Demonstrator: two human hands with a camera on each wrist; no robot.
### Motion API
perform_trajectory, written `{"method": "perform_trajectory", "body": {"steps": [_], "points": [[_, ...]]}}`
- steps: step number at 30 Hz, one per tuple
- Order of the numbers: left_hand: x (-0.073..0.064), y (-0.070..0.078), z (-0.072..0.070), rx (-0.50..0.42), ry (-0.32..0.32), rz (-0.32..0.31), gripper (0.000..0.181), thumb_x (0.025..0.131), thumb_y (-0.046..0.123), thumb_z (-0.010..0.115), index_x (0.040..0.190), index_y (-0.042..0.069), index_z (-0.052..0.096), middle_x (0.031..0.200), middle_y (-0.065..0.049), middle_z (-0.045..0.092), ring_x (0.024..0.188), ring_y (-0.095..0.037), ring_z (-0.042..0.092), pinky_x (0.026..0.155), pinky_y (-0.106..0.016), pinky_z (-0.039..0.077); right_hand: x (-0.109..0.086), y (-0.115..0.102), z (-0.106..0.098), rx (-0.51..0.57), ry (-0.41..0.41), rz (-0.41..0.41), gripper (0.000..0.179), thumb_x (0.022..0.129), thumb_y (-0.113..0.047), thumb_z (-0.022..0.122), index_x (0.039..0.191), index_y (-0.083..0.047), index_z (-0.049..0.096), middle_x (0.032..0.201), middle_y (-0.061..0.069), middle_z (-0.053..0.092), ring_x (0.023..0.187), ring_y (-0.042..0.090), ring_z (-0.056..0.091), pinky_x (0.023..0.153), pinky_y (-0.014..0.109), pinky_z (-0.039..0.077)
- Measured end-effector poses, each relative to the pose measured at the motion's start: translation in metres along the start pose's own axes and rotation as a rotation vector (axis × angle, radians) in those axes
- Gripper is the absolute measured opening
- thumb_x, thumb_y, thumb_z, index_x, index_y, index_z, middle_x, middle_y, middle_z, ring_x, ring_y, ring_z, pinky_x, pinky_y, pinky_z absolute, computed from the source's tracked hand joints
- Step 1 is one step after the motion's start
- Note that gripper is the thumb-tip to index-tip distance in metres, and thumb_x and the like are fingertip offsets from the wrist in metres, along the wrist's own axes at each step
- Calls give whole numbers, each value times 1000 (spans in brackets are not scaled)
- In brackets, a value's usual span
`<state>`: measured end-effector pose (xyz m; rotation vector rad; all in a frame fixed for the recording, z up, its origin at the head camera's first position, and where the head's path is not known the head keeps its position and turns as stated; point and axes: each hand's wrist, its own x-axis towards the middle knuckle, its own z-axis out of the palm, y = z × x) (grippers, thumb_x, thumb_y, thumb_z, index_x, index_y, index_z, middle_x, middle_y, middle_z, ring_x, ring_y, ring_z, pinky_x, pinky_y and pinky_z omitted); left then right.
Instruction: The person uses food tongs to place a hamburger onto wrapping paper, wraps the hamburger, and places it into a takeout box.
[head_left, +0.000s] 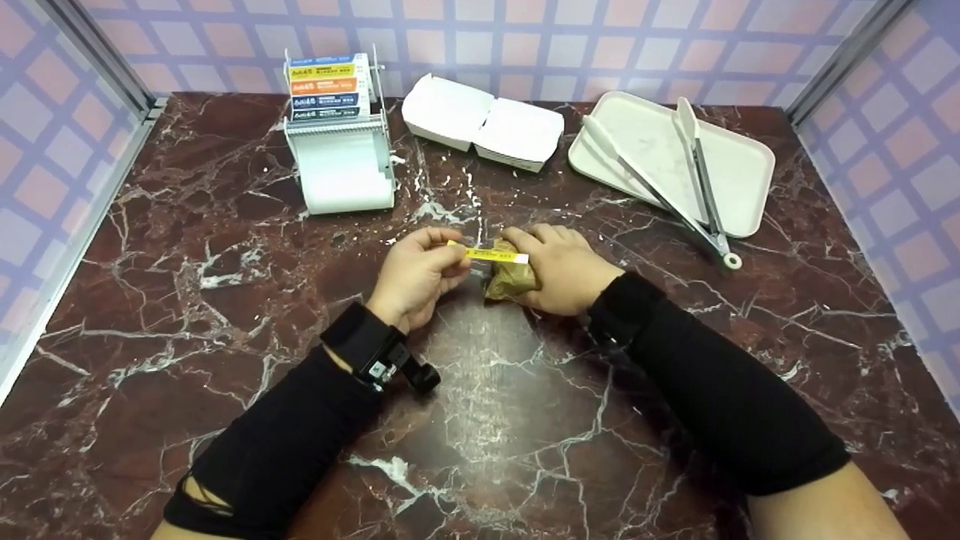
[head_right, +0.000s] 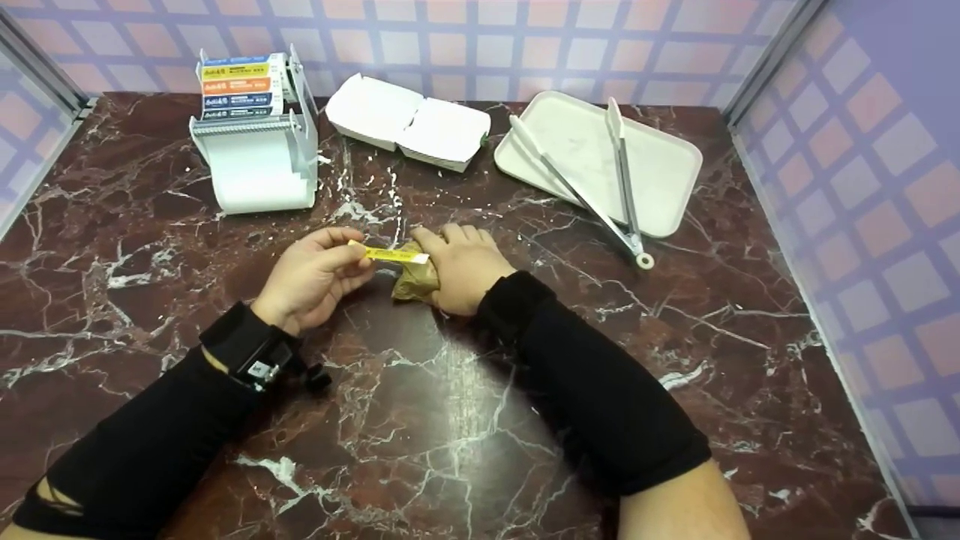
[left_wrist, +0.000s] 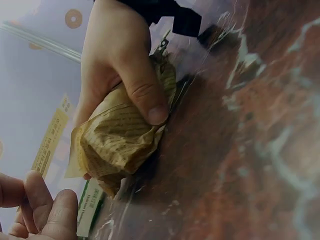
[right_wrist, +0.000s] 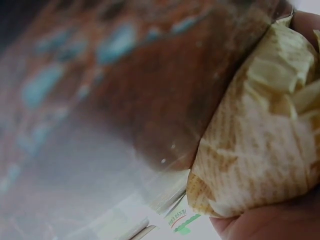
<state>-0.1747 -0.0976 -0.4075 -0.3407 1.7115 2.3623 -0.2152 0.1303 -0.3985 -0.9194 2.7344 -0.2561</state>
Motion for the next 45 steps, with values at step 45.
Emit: {"method": "perform_trajectory", "body": {"steps": [45], "points": [[2,-27,18,33,96,7,24,95,-1,73,93,6,51,99,-9,58,75,-14,69,75,-29,66,-2,0,-1,39,-19,-2,110,91,-46,77,171,-30,2,157,24,39,146,43,38,130,58,20]]}}
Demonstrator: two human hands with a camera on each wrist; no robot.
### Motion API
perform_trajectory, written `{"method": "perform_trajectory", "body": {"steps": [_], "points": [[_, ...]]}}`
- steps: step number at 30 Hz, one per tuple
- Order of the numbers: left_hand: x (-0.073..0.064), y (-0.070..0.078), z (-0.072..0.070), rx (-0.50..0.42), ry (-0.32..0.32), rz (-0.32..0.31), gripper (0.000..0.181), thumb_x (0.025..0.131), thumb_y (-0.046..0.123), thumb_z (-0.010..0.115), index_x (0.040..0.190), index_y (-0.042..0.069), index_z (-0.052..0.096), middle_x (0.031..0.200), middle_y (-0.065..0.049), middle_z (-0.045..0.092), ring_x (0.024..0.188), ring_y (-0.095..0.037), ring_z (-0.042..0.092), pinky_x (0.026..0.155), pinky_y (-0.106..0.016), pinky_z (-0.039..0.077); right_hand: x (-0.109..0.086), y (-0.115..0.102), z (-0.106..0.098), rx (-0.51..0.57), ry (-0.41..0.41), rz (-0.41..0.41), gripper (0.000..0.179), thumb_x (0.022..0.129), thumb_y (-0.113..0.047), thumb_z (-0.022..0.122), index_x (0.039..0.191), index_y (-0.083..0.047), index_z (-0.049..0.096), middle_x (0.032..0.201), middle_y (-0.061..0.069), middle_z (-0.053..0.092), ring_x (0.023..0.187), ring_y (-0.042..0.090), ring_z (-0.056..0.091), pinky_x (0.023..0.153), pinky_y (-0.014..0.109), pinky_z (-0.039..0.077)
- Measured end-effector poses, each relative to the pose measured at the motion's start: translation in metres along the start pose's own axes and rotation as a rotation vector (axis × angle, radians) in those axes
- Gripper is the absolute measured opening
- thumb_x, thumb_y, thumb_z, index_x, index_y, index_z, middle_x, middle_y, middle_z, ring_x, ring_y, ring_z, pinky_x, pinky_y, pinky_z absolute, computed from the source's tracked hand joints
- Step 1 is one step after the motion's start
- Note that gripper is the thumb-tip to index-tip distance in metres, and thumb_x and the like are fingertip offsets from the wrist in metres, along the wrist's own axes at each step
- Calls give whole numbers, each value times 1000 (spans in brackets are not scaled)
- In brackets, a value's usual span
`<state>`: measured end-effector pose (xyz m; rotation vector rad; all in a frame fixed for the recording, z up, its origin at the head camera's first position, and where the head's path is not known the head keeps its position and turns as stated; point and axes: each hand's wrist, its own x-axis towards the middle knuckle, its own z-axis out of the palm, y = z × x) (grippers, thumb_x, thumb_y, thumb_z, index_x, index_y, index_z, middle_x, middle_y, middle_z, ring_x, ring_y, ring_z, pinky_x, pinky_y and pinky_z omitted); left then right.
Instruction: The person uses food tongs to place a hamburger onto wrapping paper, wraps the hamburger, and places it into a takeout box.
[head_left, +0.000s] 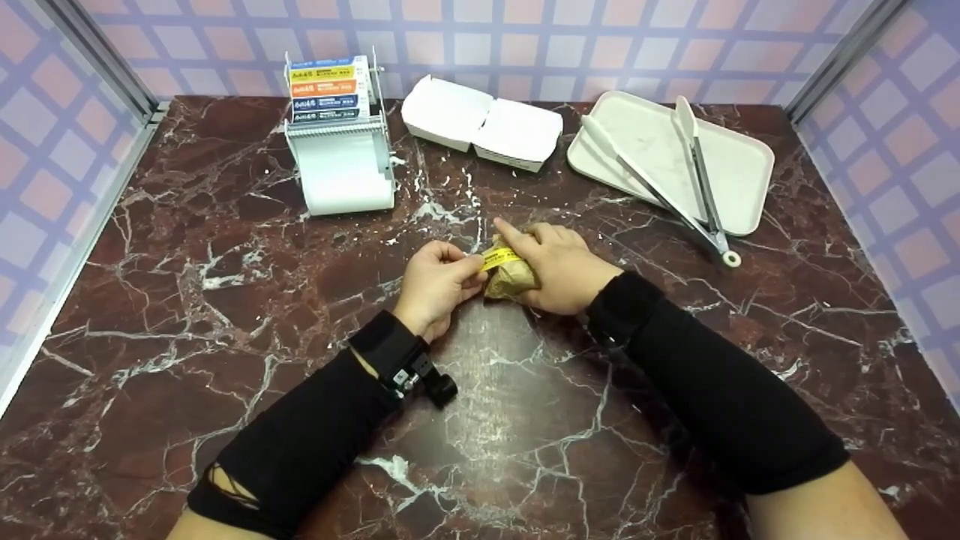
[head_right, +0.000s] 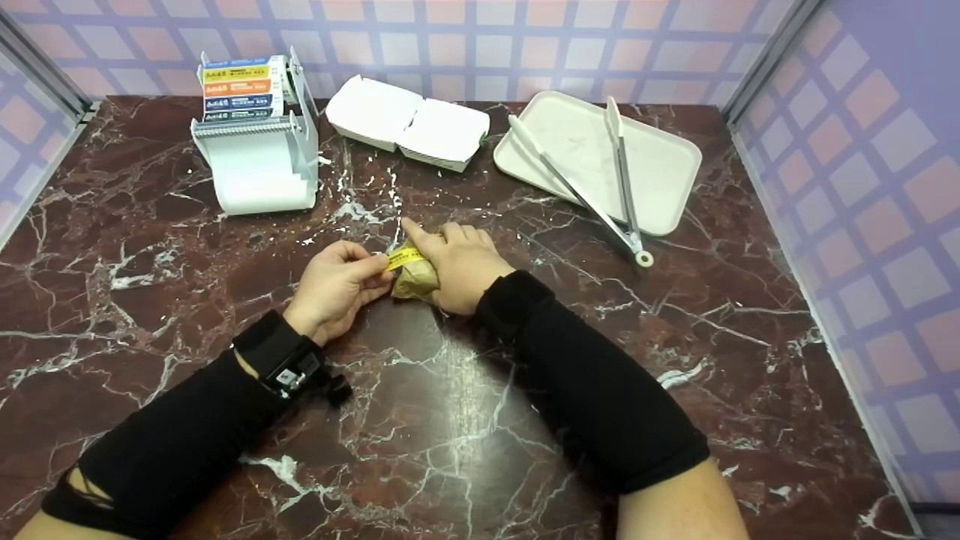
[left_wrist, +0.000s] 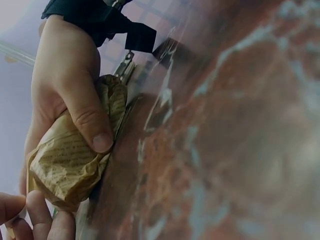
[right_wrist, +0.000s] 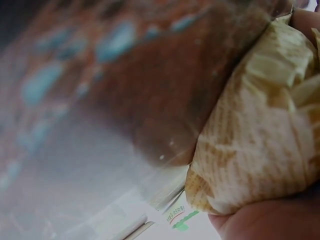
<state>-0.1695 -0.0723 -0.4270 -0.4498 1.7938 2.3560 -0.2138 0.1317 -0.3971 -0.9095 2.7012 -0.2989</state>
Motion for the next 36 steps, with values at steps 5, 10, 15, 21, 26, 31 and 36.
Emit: {"method": "perform_trajectory", "body": {"steps": [5,10,15,21,26,31,36], "points": [[2,2,-3,81,-24,-10,22,96,1,73,95,6,51,95,-8,59,72,-14,69,73,-31,66,0,0,-1,-14,11,-13,104,91,-42,76,171,-27,11,153,23,42,144,42,41,128,58,24],[3,6,-6,154,-67,-33,22,96,1,72,109,2,55,91,-7,65,69,-14,69,75,-34,67,0,0,-1,-4,19,-18,102,90,-41,77,170,-27,15,148,22,45,140,41,43,127,57,26],[5,8,-7,250,-102,-60,33,95,5,75,123,-3,58,96,-7,70,71,-13,70,74,-34,67,-1,1,-1,17,17,-20,101,90,-41,77,170,-28,16,148,21,45,139,40,43,126,58,27],[8,9,-5,337,-109,-86,26,95,7,76,117,0,63,94,-7,69,71,-13,68,69,-30,66,0,3,1,33,28,-34,102,88,-37,80,169,-26,19,144,20,47,135,39,45,124,57,30],[9,10,0,478,-122,-65,20,95,5,72,114,3,66,86,-7,68,67,-13,66,60,-27,63,0,3,2,39,34,-46,103,87,-39,81,169,-27,19,145,20,47,135,39,45,124,57,30],[11,10,3,565,-134,-49,19,94,1,70,112,2,67,86,-9,67,64,-13,64,53,-24,59,-1,3,3,44,33,-54,104,87,-38,81,170,-28,18,145,19,46,134,39,45,124,57,30],[11,10,5,579,-145,-33,17,92,0,70,109,2,67,84,-9,67,60,-13,62,50,-23,57,-2,3,2,49,37,-70,103,88,-37,81,169,-26,19,148,20,45,137,39,44,125,58,28]]}}
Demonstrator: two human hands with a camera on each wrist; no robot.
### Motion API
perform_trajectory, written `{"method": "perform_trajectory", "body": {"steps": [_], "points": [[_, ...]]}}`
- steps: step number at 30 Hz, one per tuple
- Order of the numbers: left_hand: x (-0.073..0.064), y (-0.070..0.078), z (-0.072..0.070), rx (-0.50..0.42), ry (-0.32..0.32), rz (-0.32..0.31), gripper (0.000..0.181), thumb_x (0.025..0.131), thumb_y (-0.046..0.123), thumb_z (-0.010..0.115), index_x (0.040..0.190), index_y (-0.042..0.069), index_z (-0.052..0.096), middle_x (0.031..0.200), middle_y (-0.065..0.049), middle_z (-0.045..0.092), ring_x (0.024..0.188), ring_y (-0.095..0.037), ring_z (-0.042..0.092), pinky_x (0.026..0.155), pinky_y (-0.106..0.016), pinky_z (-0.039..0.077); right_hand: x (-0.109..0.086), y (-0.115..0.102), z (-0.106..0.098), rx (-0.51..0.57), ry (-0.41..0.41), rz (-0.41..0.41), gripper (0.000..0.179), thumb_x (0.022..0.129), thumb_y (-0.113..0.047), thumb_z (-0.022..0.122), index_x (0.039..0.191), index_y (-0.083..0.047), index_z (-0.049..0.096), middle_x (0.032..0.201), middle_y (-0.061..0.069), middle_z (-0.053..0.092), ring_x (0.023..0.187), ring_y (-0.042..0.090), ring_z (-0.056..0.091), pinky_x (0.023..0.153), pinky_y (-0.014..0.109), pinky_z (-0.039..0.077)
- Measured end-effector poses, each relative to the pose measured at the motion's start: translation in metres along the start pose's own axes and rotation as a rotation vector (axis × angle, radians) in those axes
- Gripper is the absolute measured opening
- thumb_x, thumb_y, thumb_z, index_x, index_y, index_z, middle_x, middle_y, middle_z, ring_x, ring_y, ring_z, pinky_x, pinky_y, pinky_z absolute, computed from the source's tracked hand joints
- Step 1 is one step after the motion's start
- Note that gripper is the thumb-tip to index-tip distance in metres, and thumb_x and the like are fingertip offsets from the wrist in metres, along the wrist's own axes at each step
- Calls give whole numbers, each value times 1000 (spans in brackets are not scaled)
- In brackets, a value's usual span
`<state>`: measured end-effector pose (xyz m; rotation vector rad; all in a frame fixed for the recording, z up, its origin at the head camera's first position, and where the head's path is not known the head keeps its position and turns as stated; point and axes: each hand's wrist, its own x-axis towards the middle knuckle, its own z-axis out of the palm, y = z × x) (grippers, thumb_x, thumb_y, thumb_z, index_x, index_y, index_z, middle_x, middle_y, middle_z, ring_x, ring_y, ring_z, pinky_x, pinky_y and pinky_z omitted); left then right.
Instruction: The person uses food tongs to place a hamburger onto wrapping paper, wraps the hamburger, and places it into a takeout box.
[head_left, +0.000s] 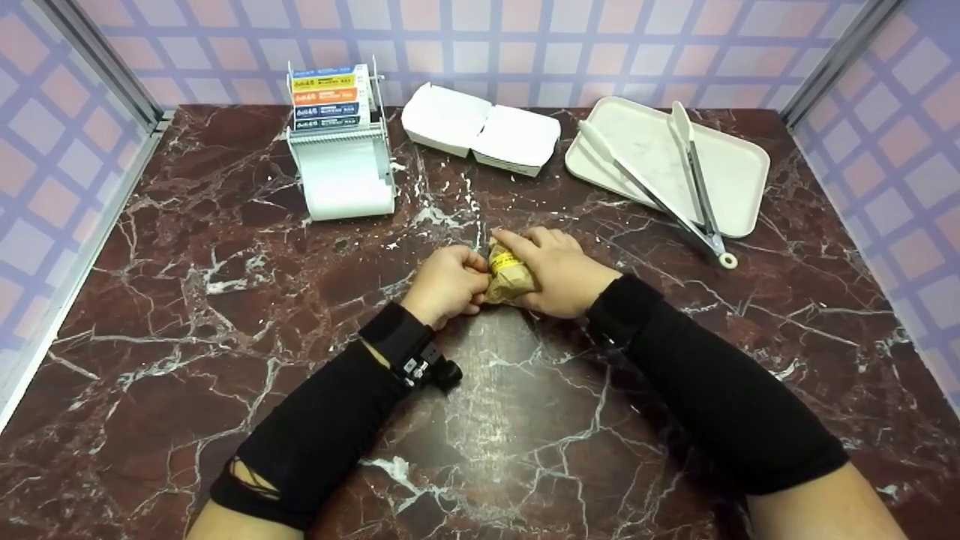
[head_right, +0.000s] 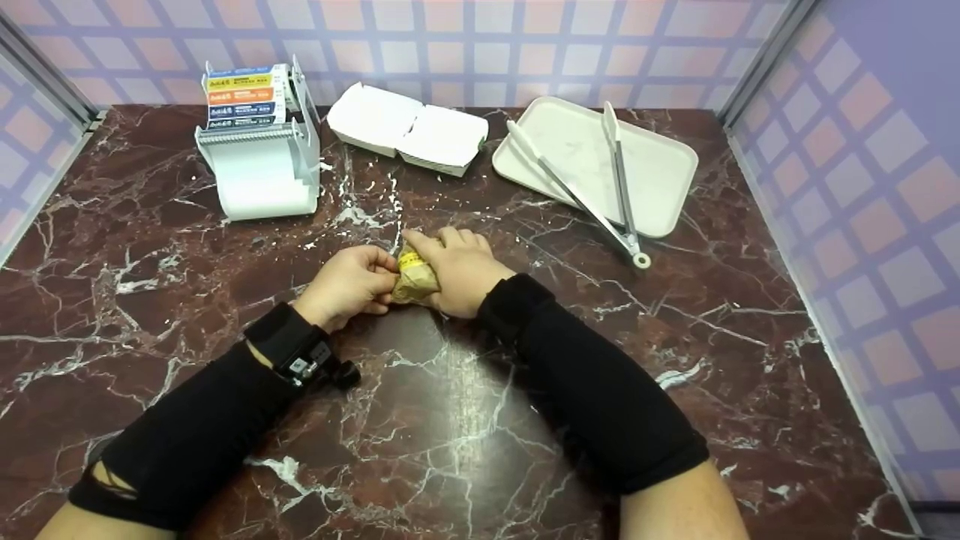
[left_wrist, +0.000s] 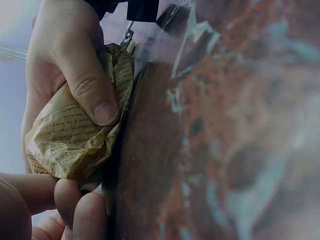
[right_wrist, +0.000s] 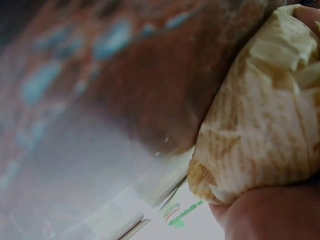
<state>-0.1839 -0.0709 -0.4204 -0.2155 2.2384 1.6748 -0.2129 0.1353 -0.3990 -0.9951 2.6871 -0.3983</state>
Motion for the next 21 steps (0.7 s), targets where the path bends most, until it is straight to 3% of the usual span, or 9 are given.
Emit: {"method": "perform_trajectory", "body": {"steps": [8,13,21], "points": [[0,1,0,46,-1,17,10,93,1,71,102,5,69,78,-6,64,56,-11,58,49,-23,56,-1,-1,0,16,3,-2,103,88,-38,81,169,-26,19,151,20,44,140,39,43,126,57,27],[0,1,1,105,6,19,7,96,3,69,102,5,72,83,-8,67,54,-11,58,49,-24,56,-1,-2,0,34,-8,-2,104,88,-35,81,170,-28,18,151,17,43,141,38,41,127,56,26],[-2,2,2,78,22,21,27,99,2,62,124,4,70,106,-11,72,57,-11,58,47,-21,53,-1,-3,1,30,5,-11,103,88,-37,81,169,-27,19,148,18,44,139,38,42,126,56,27]]}}
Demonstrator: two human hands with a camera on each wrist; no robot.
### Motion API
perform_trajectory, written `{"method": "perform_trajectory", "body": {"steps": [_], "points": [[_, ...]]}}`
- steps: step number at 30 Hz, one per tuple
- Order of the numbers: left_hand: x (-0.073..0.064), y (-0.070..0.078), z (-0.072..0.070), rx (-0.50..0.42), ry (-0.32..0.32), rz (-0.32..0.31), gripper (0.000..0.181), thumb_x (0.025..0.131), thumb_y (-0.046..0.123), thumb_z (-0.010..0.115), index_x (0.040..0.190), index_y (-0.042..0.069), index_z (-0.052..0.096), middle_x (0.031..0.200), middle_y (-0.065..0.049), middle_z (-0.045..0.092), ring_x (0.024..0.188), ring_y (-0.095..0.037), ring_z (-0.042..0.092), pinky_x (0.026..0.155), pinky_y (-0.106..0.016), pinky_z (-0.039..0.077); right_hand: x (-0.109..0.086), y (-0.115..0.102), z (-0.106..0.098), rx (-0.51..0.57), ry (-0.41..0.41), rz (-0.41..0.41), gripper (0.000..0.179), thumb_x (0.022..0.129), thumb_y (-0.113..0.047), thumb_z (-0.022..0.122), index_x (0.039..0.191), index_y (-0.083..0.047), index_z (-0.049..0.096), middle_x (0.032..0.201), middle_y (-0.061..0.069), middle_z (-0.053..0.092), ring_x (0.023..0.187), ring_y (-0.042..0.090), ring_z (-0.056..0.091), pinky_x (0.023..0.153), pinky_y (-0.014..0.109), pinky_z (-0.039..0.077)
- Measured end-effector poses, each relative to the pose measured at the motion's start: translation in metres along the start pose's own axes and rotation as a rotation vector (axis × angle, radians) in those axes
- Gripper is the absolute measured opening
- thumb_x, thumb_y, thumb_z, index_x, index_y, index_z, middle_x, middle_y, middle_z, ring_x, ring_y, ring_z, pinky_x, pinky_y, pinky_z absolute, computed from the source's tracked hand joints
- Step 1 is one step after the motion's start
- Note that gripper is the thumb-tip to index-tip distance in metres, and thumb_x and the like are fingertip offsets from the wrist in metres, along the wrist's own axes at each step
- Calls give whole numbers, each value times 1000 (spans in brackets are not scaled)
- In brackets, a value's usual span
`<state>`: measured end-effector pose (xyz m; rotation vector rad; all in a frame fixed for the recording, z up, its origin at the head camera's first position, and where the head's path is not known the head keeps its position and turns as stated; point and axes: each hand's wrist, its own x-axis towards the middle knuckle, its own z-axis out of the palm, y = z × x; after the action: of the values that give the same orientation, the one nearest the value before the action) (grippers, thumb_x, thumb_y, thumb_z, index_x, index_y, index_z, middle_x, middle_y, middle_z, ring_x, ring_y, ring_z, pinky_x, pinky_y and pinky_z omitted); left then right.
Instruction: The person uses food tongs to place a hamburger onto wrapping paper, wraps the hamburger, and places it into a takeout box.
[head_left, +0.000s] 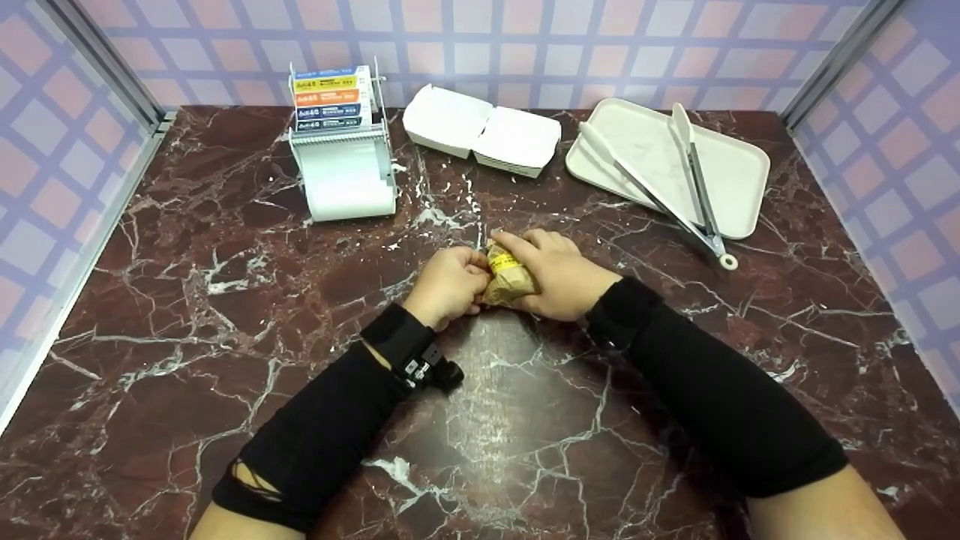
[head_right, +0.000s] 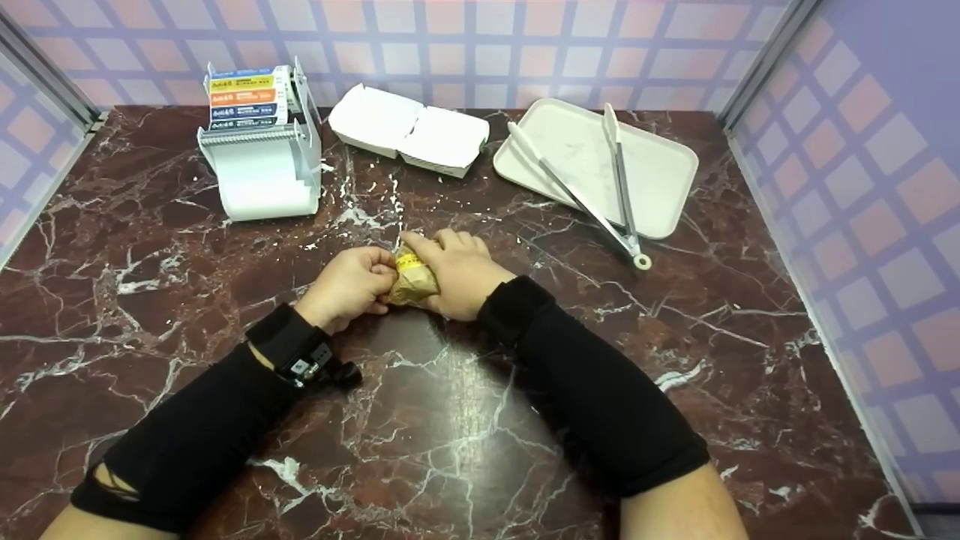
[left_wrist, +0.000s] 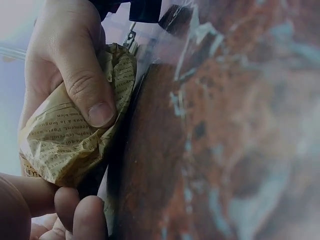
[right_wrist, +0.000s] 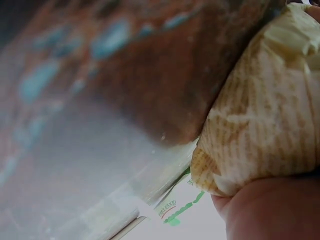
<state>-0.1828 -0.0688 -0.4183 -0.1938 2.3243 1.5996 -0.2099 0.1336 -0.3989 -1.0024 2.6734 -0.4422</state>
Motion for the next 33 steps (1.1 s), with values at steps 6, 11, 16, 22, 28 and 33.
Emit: {"method": "perform_trajectory", "body": {"steps": [6,11,16,22,28,33], "points": [[-4,4,-3,21,-3,26,34,106,15,55,137,8,67,110,-9,75,62,-11,58,53,-21,51,1,-1,0,-7,6,-10,102,88,-37,80,169,-25,20,147,18,46,137,38,44,125,56,29],[-6,6,-7,88,-21,62,53,108,42,53,152,12,55,132,-10,69,94,-18,66,83,-33,59,2,-3,1,-26,1,-6,102,89,-37,79,170,-23,19,150,18,44,140,39,42,126,56,27],[-6,9,-7,228,-31,119,69,103,48,64,158,11,46,140,-14,67,106,-26,69,98,-43,57,2,-6,1,-64,-7,-12,102,92,-42,77,170,-19,17,154,20,42,143,41,39,128,58,24],[-4,11,-7,180,-59,117,55,106,31,62,156,10,50,138,-12,69,91,-17,68,78,-30,59,2,-7,1,-104,-2,-18,105,89,-37,79,170,-16,16,153,19,43,143,40,39,129,57,24],[-2,9,-12,52,-114,57,55,107,18,57,160,13,44,132,-13,68,73,-13,63,62,-24,58,2,-6,1,-93,-7,-2,105,90,-42,78,170,-17,15,156,20,42,145,40,39,129,58,23],[-2,9,-21,-44,-136,-21,56,110,13,48,164,14,36,120,-11,72,82,-17,69,66,-27,60,0,-2,-1,-84,-12,23,106,90,-44,79,170,-19,14,158,21,40,146,42,39,129,59,23]]}}
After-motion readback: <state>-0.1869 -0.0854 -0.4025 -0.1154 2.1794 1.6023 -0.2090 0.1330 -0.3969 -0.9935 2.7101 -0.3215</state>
